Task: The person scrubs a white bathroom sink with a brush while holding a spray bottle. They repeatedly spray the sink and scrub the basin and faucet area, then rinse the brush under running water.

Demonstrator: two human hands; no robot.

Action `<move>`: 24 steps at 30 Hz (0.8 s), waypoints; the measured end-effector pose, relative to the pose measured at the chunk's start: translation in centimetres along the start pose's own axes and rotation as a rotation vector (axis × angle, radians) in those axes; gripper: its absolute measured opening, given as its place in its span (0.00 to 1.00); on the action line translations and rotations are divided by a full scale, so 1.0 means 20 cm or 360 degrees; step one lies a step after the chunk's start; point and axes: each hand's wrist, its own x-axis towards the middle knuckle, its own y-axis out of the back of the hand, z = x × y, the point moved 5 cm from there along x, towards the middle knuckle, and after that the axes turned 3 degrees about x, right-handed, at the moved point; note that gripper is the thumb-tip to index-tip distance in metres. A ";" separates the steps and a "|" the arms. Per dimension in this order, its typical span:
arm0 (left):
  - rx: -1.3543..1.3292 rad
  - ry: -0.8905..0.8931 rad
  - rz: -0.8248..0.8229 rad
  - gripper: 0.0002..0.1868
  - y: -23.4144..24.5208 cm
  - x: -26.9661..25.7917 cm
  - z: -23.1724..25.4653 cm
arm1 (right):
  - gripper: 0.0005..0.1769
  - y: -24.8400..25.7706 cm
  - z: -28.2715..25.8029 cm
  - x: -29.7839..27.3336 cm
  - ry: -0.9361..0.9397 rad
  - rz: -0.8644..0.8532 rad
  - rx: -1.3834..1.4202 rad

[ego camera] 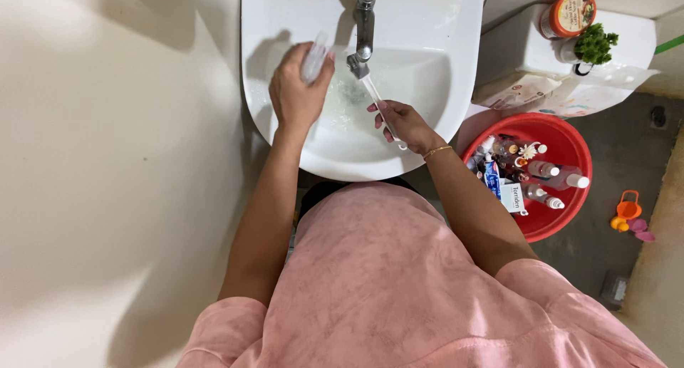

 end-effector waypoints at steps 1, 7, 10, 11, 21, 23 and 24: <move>-0.0028 -0.0008 -0.0008 0.17 -0.01 -0.03 0.00 | 0.25 0.00 0.00 -0.01 0.0023 -0.0011 0.0029; -0.0437 0.0667 -0.0446 0.18 -0.26 0.00 -0.17 | 0.26 0.05 0.01 -0.12 0.0028 0.0022 0.0119; -0.0957 0.1128 -0.0651 0.18 -0.46 0.02 -0.30 | 0.26 0.09 0.01 -0.23 -0.0006 0.0103 0.0141; -0.1119 0.1277 -0.0709 0.17 -0.53 0.01 -0.34 | 0.26 0.10 0.01 -0.27 -0.0026 0.0137 0.0158; -0.1704 0.1454 -0.0883 0.16 -0.96 -0.10 -0.54 | 0.25 0.24 0.02 -0.53 -0.0157 0.0417 0.0185; -0.1768 0.1533 -0.0851 0.17 -0.96 -0.11 -0.51 | 0.25 0.25 0.03 -0.54 -0.0151 0.0414 0.0146; -0.1752 0.1536 -0.0870 0.18 -0.97 -0.11 -0.48 | 0.25 0.25 0.03 -0.53 -0.0122 0.0406 0.0179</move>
